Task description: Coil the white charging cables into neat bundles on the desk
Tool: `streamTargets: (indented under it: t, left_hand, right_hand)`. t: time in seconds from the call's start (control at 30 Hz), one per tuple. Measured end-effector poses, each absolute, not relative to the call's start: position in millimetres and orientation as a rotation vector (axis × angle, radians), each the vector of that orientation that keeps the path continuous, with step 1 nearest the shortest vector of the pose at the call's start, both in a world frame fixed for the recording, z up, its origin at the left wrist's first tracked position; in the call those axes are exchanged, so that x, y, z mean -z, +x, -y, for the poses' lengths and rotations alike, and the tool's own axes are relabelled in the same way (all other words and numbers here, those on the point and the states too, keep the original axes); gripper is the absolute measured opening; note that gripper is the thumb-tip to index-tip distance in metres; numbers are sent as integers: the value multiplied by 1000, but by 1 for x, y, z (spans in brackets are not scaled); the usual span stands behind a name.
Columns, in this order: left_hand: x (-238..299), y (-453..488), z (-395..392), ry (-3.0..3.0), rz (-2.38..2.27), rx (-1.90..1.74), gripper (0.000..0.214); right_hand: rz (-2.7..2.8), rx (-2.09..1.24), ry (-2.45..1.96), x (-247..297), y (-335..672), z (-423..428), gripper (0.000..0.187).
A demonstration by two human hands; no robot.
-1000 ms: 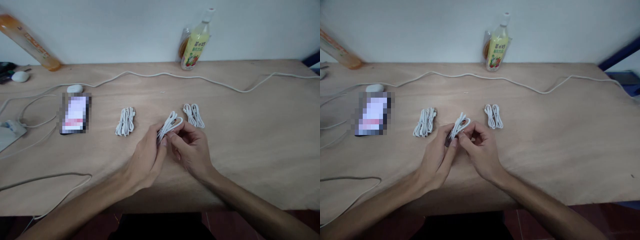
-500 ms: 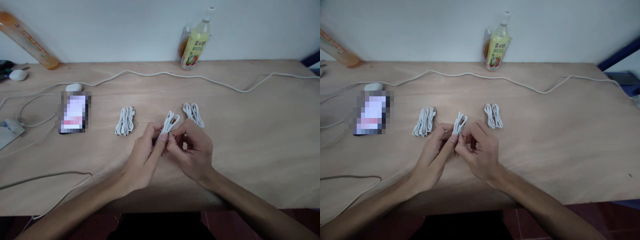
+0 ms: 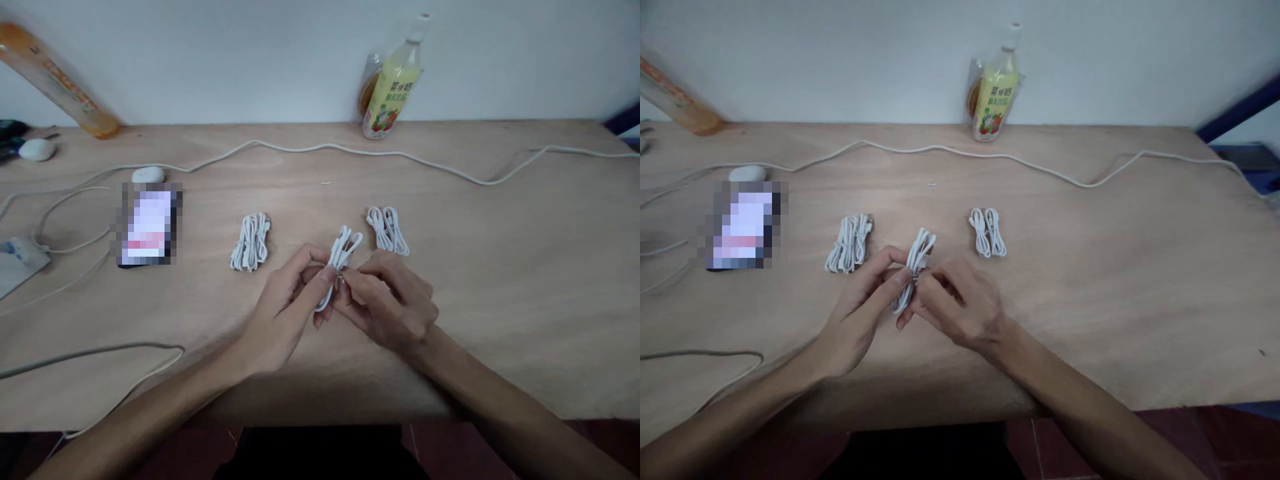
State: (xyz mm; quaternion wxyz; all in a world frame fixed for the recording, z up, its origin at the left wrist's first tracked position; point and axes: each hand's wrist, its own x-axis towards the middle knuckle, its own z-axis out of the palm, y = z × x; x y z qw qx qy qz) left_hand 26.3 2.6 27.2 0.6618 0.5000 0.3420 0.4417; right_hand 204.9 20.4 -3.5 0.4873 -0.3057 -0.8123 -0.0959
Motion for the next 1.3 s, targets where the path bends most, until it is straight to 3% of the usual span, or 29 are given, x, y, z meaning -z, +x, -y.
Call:
streamTargets:
  t: [0.43,0.53,0.8,1.1,1.3]
  left_hand:
    - [-28,24,-5,1292,-880,-1109,21]
    - [-25,24,-7,1332,-928,-1170,15]
    - [-18,22,-11,1483,-913,-1233,16]
    - [-13,20,-12,1583,-912,-1276,24]
    - [-14,19,-13,1620,-975,-1302,20]
  right_hand:
    - [1972,187,-787,-2,208,-20,18]
    - [1891,-69,-856,-7,205,-18,19]
    - [1300,-1189,-1012,-19,199,-19,12]
    - [1063,-1559,-957,-18,201,-24,18]
    - [1002,-1639,-951,-19,201,-25,23]
